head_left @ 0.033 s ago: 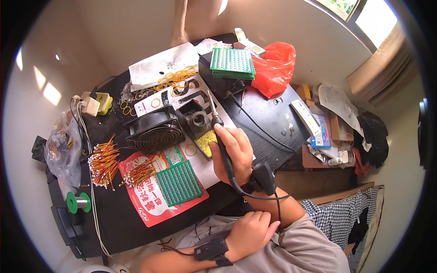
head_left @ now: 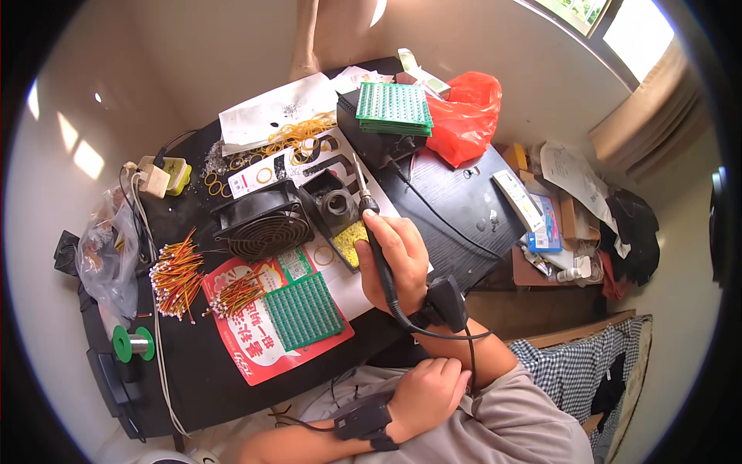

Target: Soldering jumper wires to a green LED matrix panel on an electronics workbench.

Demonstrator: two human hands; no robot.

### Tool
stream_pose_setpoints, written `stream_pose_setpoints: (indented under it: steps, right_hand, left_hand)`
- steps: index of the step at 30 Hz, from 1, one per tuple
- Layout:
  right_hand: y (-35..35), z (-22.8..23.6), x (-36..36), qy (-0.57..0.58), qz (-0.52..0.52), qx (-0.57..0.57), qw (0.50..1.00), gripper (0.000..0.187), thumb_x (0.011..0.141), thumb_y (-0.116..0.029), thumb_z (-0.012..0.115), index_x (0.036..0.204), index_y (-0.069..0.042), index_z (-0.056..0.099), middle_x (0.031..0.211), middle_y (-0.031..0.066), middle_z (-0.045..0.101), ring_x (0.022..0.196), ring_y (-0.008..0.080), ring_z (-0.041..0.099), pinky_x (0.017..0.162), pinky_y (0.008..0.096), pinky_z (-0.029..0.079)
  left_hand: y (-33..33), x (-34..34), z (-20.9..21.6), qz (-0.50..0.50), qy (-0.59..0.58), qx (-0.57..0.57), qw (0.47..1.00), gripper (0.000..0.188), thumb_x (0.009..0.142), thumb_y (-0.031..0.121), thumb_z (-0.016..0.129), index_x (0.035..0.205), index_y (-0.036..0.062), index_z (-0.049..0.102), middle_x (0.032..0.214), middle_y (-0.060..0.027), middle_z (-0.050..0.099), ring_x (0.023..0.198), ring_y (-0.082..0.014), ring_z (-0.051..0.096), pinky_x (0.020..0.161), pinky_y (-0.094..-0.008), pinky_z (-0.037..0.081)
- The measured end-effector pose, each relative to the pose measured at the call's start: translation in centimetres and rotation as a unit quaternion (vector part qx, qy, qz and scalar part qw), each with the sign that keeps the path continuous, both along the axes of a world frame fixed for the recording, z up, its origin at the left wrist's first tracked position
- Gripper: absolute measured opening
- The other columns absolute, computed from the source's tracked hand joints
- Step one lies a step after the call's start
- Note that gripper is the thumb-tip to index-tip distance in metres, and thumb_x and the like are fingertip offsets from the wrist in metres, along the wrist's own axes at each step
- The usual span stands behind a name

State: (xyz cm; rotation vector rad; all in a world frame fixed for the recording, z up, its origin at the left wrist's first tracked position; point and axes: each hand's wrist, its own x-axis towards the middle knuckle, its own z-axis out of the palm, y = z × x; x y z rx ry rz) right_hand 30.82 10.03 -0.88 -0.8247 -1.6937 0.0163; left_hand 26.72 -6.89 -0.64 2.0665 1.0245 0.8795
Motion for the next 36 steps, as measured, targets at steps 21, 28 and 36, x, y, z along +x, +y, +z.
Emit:
stream_pose_setpoints:
  steps: [21, 28, 36]
  right_hand:
    - [1.5, 0.9, 0.4, -0.032, -0.052, 0.063, 0.996, 0.046, 0.076, 0.002, 0.073, 0.12, 0.003, 0.061, 0.096, 0.0171, 0.061, 0.078, 0.0334, 0.06, 0.07, 0.04, 0.05]
    - [2.0, 1.6, 0.7, -0.031, -0.039, 0.059, 0.997, 0.046, 0.076, 0.004, 0.072, 0.121, 0.002, 0.062, 0.098, 0.0171, 0.061, 0.08, 0.0336, 0.061, 0.07, 0.0399, 0.051]
    - [1.3, 1.9, -0.2, -0.009, 0.032, 0.063, 0.997, 0.047, 0.073, 0.004, 0.073, 0.119, 0.002, 0.063, 0.097, 0.0175, 0.063, 0.077, 0.0334, 0.061, 0.069, 0.0401, 0.051]
  left_hand:
    - [-2.9, 2.9, -1.4, -0.005, -0.012, -0.111, 0.994, 0.021, 0.085, 0.019, 0.067, 0.076, 0.0011, 0.062, 0.073, -0.0187, 0.064, 0.069, -0.0366, 0.064, 0.063, -0.0433, 0.052]
    - [0.1, -0.1, 1.5, 0.009, -0.073, -0.007, 0.997, 0.009, 0.087, 0.009, 0.064, 0.088, 0.0, 0.061, 0.076, -0.0159, 0.063, 0.071, -0.0355, 0.063, 0.066, -0.0427, 0.052]
    - [1.4, 2.3, 2.0, 0.032, 0.132, 0.153, 0.979, 0.027, 0.088, 0.028, 0.066, 0.07, 0.0126, 0.052, 0.059, -0.0011, 0.051, 0.055, -0.0161, 0.056, 0.045, -0.0295, 0.046]
